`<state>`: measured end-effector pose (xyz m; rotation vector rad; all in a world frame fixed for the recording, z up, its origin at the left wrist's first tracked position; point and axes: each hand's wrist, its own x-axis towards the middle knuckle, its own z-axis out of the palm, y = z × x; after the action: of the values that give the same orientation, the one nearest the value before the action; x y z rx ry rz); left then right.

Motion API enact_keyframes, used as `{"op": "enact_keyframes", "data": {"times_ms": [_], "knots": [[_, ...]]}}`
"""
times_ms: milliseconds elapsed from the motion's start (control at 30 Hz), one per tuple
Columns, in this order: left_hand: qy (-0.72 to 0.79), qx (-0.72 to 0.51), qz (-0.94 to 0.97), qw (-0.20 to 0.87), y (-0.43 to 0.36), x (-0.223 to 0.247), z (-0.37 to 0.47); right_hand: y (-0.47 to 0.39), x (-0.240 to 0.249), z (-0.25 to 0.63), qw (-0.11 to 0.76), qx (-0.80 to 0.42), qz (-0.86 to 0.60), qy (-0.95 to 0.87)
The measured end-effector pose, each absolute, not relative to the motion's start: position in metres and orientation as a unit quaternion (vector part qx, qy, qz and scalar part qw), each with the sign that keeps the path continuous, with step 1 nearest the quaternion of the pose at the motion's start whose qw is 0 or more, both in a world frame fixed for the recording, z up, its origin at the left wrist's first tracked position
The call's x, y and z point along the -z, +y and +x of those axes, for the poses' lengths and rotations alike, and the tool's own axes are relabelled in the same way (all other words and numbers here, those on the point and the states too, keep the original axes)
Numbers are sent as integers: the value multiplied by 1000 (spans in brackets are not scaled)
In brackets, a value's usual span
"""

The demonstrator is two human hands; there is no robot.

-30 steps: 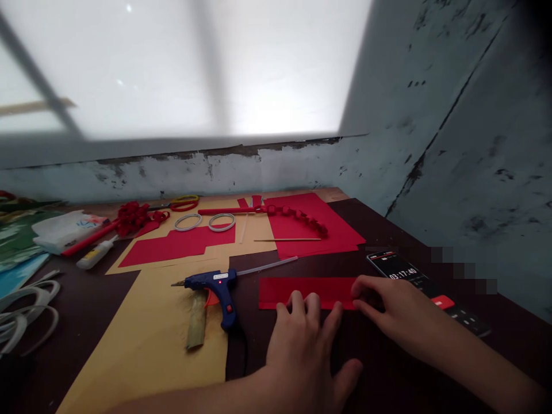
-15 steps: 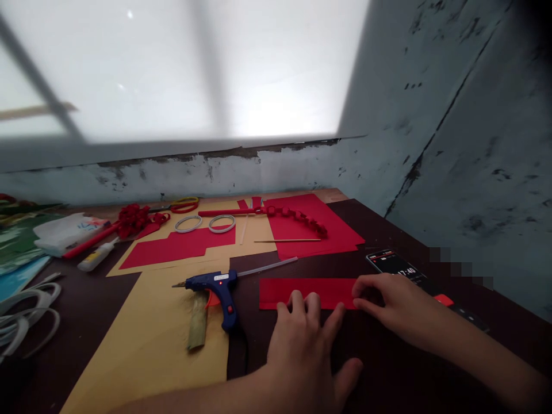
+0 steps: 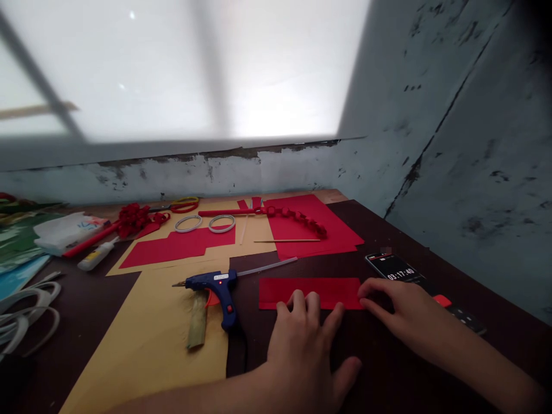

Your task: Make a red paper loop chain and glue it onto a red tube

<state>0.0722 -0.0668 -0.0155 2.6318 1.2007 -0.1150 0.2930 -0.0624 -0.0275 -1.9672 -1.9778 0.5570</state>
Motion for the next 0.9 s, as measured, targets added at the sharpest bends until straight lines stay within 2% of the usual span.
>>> {"op": "enact_keyframes", "data": {"times_ms": [467,633,900], "knots": [[408,45,903,124,-65,15,71,-62,31,290,144,-158,-675,-706],[406,21,907,112,-66,19,71,-69,35,291,164,-109,-692,-694],[406,12,909,96,-66,23,71,-78,47,279,211,-26,-588,-781]]}}
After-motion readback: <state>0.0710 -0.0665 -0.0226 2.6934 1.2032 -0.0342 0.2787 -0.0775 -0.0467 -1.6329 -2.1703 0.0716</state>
